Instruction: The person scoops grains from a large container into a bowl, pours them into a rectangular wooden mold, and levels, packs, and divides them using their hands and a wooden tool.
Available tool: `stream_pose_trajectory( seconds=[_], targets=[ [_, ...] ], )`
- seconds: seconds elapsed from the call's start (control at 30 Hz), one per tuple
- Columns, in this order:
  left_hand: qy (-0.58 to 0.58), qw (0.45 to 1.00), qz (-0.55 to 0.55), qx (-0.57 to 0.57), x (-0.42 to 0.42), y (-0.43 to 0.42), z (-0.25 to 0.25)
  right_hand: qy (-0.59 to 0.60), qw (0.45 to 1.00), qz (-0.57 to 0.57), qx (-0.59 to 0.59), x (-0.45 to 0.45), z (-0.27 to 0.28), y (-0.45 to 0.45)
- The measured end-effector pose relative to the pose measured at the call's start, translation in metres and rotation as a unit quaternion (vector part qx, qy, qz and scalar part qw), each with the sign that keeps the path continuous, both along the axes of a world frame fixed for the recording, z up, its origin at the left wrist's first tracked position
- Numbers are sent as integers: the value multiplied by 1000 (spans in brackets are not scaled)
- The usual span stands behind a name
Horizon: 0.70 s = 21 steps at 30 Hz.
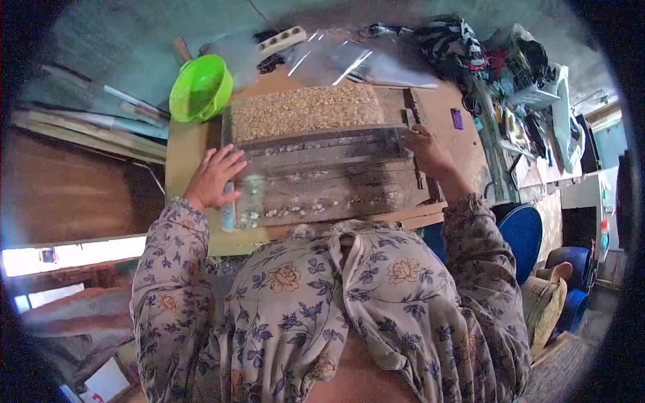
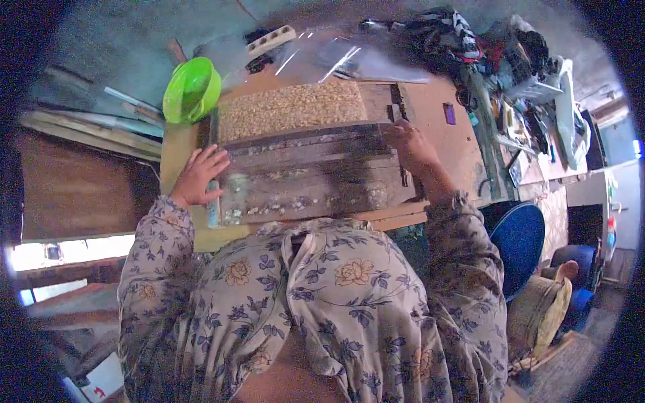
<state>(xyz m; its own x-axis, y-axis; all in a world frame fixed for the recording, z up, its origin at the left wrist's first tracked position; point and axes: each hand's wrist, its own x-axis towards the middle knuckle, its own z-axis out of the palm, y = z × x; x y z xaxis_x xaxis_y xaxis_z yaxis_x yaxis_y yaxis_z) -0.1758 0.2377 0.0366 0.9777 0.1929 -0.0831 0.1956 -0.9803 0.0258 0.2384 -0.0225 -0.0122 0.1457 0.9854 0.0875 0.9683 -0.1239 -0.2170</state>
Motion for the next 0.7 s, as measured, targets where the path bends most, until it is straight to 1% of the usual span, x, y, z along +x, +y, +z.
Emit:
stream_pose_trajectory(
  seconds=[0.07,0.17,0.2,0.27,0.3,0.37,0.4,0.47,0.5,0.57,0.6,0.63,0.67,0.7],
  targets=[
    [9,1000,-6,6,2,1,-1,-71,992,99,16,-3,4,3],
    [23,1000,-8,13,4,1,-4,-96,987,125,11,-4,-1,8],
    [11,1000,-9,4,5,2,-6,-94,987,128,10,-2,-8,10],
    [2,1000,-6,-5,7,4,-11,-133,979,121,94,5,-23,16],
    [6,1000,3,-14,10,5,-13,-131,979,124,95,3,-21,21],
    [13,1000,15,-21,16,7,-16,-180,969,171,17,-1,-14,29],
    [13,1000,17,-21,19,6,-16,-178,969,174,18,-3,-13,32],
    [14,999,23,-19,24,5,-14,-249,951,182,-34,-5,-10,39],
    [28,999,29,-23,27,5,-10,-249,950,184,-32,-6,-8,42],
    [42,998,35,-27,31,5,-5,-176,978,109,7,-9,-4,45],
    [24,999,31,-12,33,4,-4,-176,978,110,7,-11,-1,46],
    [8,1000,27,4,33,3,-4,-209,971,118,-16,-13,1,47],
    [9,1000,26,3,32,3,-8,-242,961,126,-40,-15,1,47],
    [26,999,33,18,32,3,-12,-242,961,125,-39,-13,-1,46]
  ],
)
